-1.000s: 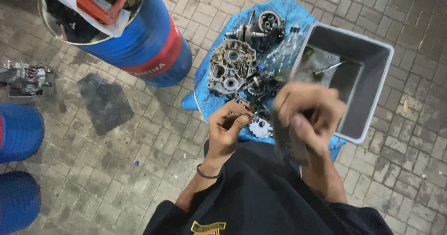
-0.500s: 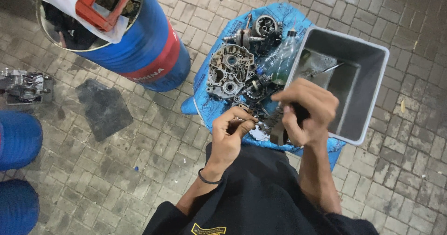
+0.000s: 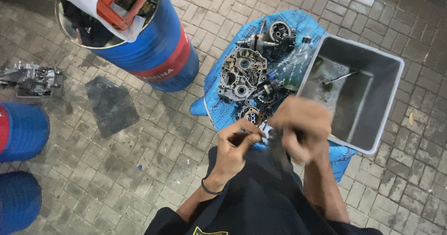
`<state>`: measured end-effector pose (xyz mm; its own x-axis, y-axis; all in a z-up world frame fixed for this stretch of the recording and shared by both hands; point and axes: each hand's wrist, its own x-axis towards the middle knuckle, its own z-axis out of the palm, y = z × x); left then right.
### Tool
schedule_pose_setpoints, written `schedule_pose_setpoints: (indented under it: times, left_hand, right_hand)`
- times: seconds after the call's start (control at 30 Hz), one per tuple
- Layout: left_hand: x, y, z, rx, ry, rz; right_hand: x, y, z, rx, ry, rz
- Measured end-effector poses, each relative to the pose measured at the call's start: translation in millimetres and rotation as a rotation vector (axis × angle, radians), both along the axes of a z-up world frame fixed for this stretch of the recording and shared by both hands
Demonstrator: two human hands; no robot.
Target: Inspecting and cleaning various metal engine gears and a gasket over a tray in a workshop environment.
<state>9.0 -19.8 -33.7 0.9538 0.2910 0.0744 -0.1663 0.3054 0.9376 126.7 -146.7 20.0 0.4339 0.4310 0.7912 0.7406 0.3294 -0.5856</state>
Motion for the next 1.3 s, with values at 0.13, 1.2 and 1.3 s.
schedule_pose_setpoints:
  times: [0.13, 1.2, 1.3]
  left_hand:
    - [6.0, 13.9, -3.3, 0.049, -0.044, 0.043]
    - [4.6, 2.7, -21.4, -0.158, 0.086, 0.197]
    - [7.3, 10.4, -10.8, -0.104, 0.067, 0.193]
  right_hand:
    - [4.0, -0.1, 26.1, -0.068, 0.086, -0.021]
    - [23.3, 23.3, 7.4, -0.171, -0.004, 0.021]
    - [24.9, 11.9, 15.3, -0.102, 0.082, 0.087]
